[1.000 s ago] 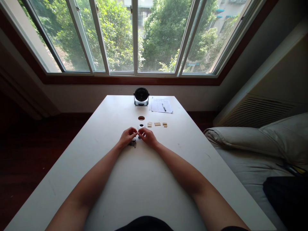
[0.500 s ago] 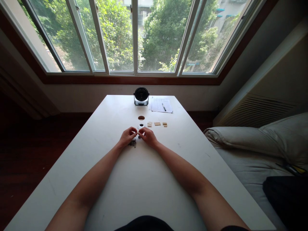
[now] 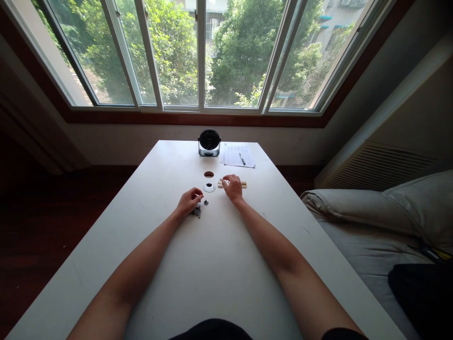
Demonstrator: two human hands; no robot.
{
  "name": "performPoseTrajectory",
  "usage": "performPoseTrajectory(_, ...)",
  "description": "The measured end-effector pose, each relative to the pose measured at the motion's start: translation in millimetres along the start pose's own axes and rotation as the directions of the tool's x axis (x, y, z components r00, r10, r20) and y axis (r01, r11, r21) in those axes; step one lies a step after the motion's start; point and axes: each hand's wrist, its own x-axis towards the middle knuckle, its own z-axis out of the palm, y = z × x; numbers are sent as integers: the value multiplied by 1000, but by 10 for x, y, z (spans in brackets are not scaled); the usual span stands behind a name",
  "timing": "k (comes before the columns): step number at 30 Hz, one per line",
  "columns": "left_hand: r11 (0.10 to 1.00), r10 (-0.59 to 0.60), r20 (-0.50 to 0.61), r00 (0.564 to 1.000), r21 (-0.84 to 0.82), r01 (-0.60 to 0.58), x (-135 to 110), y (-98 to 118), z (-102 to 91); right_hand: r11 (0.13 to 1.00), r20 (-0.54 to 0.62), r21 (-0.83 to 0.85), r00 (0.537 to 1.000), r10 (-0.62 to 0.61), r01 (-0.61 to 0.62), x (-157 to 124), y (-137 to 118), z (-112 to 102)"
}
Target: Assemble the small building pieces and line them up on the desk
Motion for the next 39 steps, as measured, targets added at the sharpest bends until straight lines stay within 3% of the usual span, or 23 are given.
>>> performPoseTrajectory(5, 1000, -11, -9, 1000, 2, 11, -2, -6, 7, 971, 81, -224, 992, 101, -81, 153, 209, 82)
performPoseTrajectory(9, 1000, -6, 6, 1000, -1, 6, 6, -14, 1, 945, 111, -312, 984, 136, -95, 186, 259, 181)
performPoseTrajectory(29, 1000, -6, 22, 1000, 28, 6, 12, -27, -7, 939, 95, -341, 993, 66, -30, 126, 209, 180)
performPoseTrajectory(32, 999, -2, 19, 1000, 36, 1, 12, -14, -7, 945, 89, -326, 996, 22, 8, 49, 122, 140)
performPoseTrajectory(39, 997, 9, -16, 1000, 71, -7, -7, -1, -3, 945, 165, -234, 967, -192, 227, -299, -141, -68)
